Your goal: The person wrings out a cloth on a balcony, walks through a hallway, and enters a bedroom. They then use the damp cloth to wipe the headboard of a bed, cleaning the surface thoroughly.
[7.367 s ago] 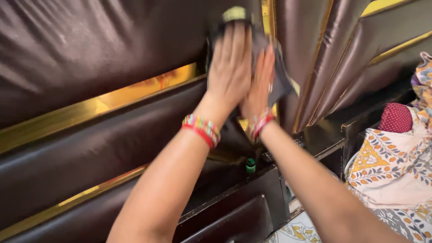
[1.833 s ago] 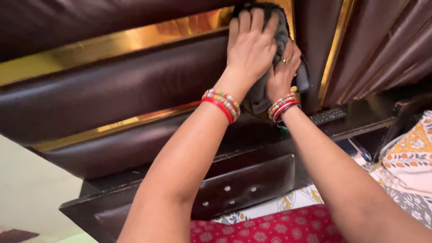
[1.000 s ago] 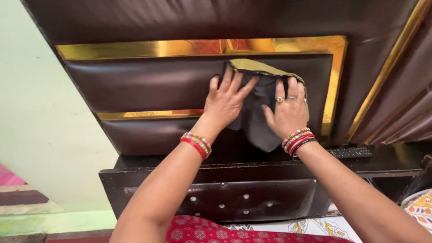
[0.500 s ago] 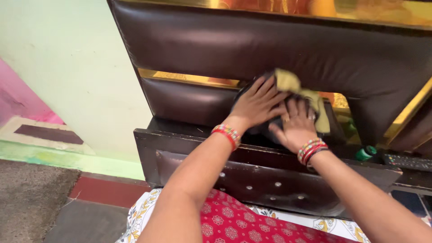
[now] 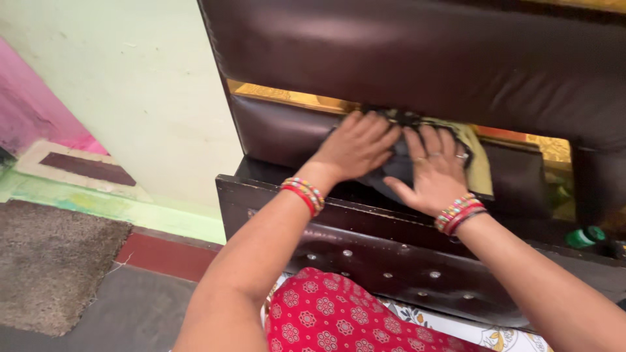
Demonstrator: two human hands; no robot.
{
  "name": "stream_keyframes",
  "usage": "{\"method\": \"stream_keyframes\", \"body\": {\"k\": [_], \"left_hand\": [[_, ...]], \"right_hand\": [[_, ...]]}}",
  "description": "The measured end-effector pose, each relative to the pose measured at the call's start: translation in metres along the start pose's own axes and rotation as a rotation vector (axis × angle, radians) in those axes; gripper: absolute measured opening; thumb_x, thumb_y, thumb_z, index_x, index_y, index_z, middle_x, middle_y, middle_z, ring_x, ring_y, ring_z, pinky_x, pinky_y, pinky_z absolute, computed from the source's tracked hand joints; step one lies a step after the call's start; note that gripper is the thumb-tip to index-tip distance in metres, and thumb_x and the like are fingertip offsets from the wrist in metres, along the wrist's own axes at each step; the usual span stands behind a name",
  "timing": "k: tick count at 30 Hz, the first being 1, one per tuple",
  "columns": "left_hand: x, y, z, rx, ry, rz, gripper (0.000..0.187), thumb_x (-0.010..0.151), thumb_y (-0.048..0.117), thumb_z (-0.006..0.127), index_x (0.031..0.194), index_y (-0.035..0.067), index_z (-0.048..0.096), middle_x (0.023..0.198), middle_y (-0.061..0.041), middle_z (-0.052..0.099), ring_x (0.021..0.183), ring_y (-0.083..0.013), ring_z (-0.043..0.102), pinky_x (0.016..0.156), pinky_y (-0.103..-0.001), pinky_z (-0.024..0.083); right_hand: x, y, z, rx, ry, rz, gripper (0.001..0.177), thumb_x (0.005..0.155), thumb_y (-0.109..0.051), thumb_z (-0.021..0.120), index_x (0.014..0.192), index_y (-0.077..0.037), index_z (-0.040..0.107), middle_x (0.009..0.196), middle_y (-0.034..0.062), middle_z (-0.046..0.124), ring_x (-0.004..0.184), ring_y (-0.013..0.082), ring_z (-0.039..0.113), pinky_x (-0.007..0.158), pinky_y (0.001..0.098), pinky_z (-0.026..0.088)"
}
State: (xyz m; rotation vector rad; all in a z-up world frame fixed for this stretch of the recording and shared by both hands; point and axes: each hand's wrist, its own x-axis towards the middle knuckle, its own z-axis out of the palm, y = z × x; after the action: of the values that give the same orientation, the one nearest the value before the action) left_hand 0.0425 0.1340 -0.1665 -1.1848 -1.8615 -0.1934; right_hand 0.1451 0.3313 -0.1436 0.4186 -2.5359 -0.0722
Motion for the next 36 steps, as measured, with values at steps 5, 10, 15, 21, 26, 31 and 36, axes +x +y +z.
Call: {"method": "stream_keyframes", "body": {"k": [5, 10, 15, 21, 26, 31, 36], "left_hand": [[-0.049, -0.050, -0.021, 0.064, -0.029, -0.154, 0.055, 0.091, 0.046, 0.071, 0.135, 0.015, 0.059, 0.126, -0.016, 0.057, 0.126, -0.0370, 0.051, 0.108, -0.054, 0.039], [-0.092, -0.084, -0.044, 0.154, -0.050, -0.318, 0.059, 0.090, 0.047, 0.074, 0.136, 0.013, 0.059, 0.128, -0.020, 0.053, 0.130, -0.0405, 0.047, 0.109, -0.055, 0.038], [-0.108, -0.083, -0.057, 0.187, -0.002, -0.595, 0.064, 0.084, 0.044, 0.074, 0.138, 0.014, 0.057, 0.140, -0.024, 0.047, 0.135, -0.0446, 0.040, 0.111, -0.056, 0.034], [-0.088, -0.030, -0.025, 0.074, 0.181, -1.016, 0.059, 0.097, 0.028, 0.060, 0.145, -0.003, 0.047, 0.148, -0.035, 0.036, 0.141, -0.0567, 0.030, 0.121, -0.063, 0.026], [-0.085, -0.021, 0.003, -0.047, 0.177, -1.252, 0.065, 0.096, 0.027, 0.054, 0.150, -0.006, 0.038, 0.153, -0.044, 0.021, 0.144, -0.0628, 0.016, 0.118, -0.063, 0.020], [-0.087, -0.020, 0.040, -0.105, 0.372, -1.410, 0.073, 0.102, 0.033, 0.049, 0.154, -0.012, 0.024, 0.160, -0.047, 0.010, 0.151, -0.0605, 0.010, 0.124, -0.062, 0.015], [-0.084, -0.023, 0.059, -0.108, 0.592, -1.592, 0.079, 0.097, 0.033, 0.045, 0.156, -0.012, 0.017, 0.160, -0.045, 0.011, 0.148, -0.0575, 0.017, 0.121, -0.059, 0.019]], "right_hand": [[0.045, -0.054, 0.004, 0.044, -0.123, -0.055, 0.103, 0.069, -0.061, 0.076, 0.150, -0.007, 0.041, 0.148, 0.0187, 0.038, 0.135, 0.0404, 0.032, 0.106, 0.0625, 0.030], [0.077, -0.092, 0.000, 0.106, -0.172, -0.184, 0.107, 0.068, -0.056, 0.079, 0.154, -0.008, 0.036, 0.152, 0.0189, 0.035, 0.139, 0.0402, 0.030, 0.109, 0.0625, 0.028], [0.091, -0.111, 0.014, 0.118, -0.132, -0.319, 0.098, 0.072, -0.040, 0.079, 0.154, -0.007, 0.036, 0.158, 0.0124, 0.032, 0.139, 0.0373, 0.033, 0.108, 0.0608, 0.033], [0.087, -0.115, 0.034, 0.049, 0.060, -0.366, 0.079, 0.082, -0.016, 0.069, 0.155, -0.005, 0.039, 0.161, 0.0075, 0.039, 0.138, 0.0308, 0.046, 0.097, 0.0488, 0.050], [0.082, -0.105, 0.031, 0.086, -0.009, -0.348, 0.079, 0.079, -0.012, 0.066, 0.154, -0.006, 0.041, 0.154, 0.0107, 0.044, 0.134, 0.0304, 0.050, 0.092, 0.0505, 0.051], [0.063, -0.101, 0.034, 0.184, -0.216, -0.240, 0.075, 0.089, -0.009, 0.060, 0.160, -0.008, 0.035, 0.156, 0.0073, 0.047, 0.129, 0.0257, 0.053, 0.097, 0.0474, 0.050], [0.074, -0.109, 0.045, 0.192, -0.040, -0.350, 0.074, 0.085, -0.014, 0.062, 0.155, -0.006, 0.039, 0.151, 0.0106, 0.050, 0.132, 0.0260, 0.051, 0.102, 0.0454, 0.047]]}}
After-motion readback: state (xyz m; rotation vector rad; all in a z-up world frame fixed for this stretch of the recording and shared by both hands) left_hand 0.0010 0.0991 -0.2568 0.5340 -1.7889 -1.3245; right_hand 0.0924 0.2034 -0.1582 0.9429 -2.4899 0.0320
